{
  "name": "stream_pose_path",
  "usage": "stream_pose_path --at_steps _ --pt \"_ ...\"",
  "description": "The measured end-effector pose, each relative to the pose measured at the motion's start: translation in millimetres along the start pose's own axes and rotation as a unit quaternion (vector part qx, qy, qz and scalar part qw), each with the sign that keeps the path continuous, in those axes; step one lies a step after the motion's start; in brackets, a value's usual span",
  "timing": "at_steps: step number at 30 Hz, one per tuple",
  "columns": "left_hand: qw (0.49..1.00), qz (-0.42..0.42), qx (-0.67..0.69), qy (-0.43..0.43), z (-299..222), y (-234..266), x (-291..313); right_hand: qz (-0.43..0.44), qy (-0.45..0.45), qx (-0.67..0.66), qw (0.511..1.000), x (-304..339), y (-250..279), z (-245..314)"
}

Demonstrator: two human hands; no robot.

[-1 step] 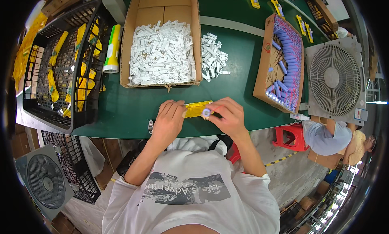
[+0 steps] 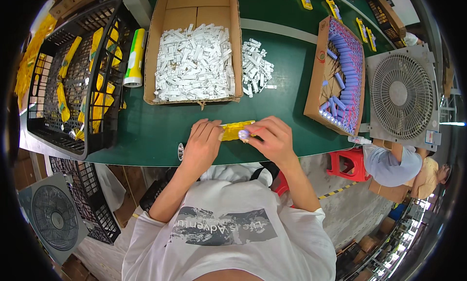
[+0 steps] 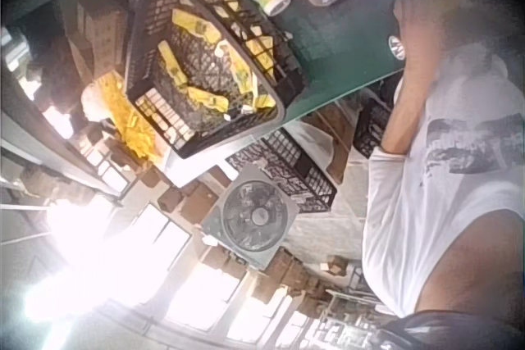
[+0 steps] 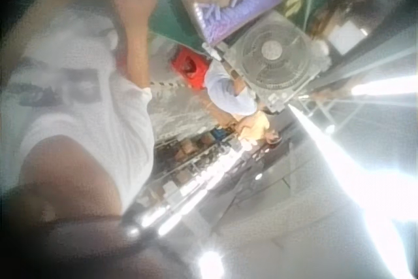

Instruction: The person assembles flashlights by taking yellow flashlight housings from a basket, installing small internal components and batteries into them, and placing the assembled units onto the workbench.

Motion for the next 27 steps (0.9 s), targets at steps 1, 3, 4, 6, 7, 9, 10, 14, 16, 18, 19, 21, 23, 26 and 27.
stream_pose_path --at_steps 1,3,4,6,7,9,10,14,16,18,19,21,23,26,27 --pt "1.0 0.0 0.0 -0.002 1 -1 1 0.018 0.049 0.078 0.996 -2 -3 5" --pt "1.0 0.001 0.001 -0.004 3 -2 2 0.05 0.054 0.098 0.992 -4 -12 8" --pt "1.0 0.003 0.012 -0.004 3 0 3 0.08 0.06 0.118 0.988 -5 -18 9" --pt "1.0 0.006 0.025 -0.004 3 3 3 0.083 0.039 0.092 0.992 -1 -23 3" --pt "0.999 0.008 0.041 0.0 3 5 3 0.084 0.019 0.066 0.994 0 -26 0" --pt "0.998 0.01 0.057 0.004 4 9 2 0.072 0.03 0.049 0.996 1 -27 -1" --pt "0.999 0.021 0.046 -0.008 3 9 3 0.058 0.04 0.032 0.997 2 -27 0" --pt "0.997 0.056 -0.002 -0.049 4 10 5 0.072 0.051 0.053 0.995 5 -26 -1" --pt "0.997 0.063 0.003 -0.044 3 13 5 0.058 0.069 0.054 0.994 4 -27 -1" --pt "0.997 0.071 0.008 -0.038 2 16 3 0.063 0.083 0.051 0.993 3 -26 -3" --pt "0.996 0.074 0.002 -0.041 1 17 2 0.067 0.098 0.048 0.992 2 -26 -1" --pt "0.996 0.08 -0.005 -0.045 1 17 1 0.075 0.096 0.053 0.991 -1 -23 3" --pt "0.997 0.061 0.003 -0.049 2 16 0 0.083 0.093 0.06 0.99 -2 -22 4" --pt "0.999 0.017 0.019 -0.038 4 18 4 0.105 0.11 0.088 0.984 -1 -21 5" --pt "0.999 0.019 0.019 -0.039 1 17 5 0.117 0.112 0.103 0.981 0 -20 6"
Point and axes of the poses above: each hand's wrist, its own x-axis away from the middle knuckle, its own y-axis out of the back of the hand, z = x × y, the point moved 4 cm from there along -x, towards the middle knuckle, and after that the axes turned 6 degrees about z, right-handed, at the moved point
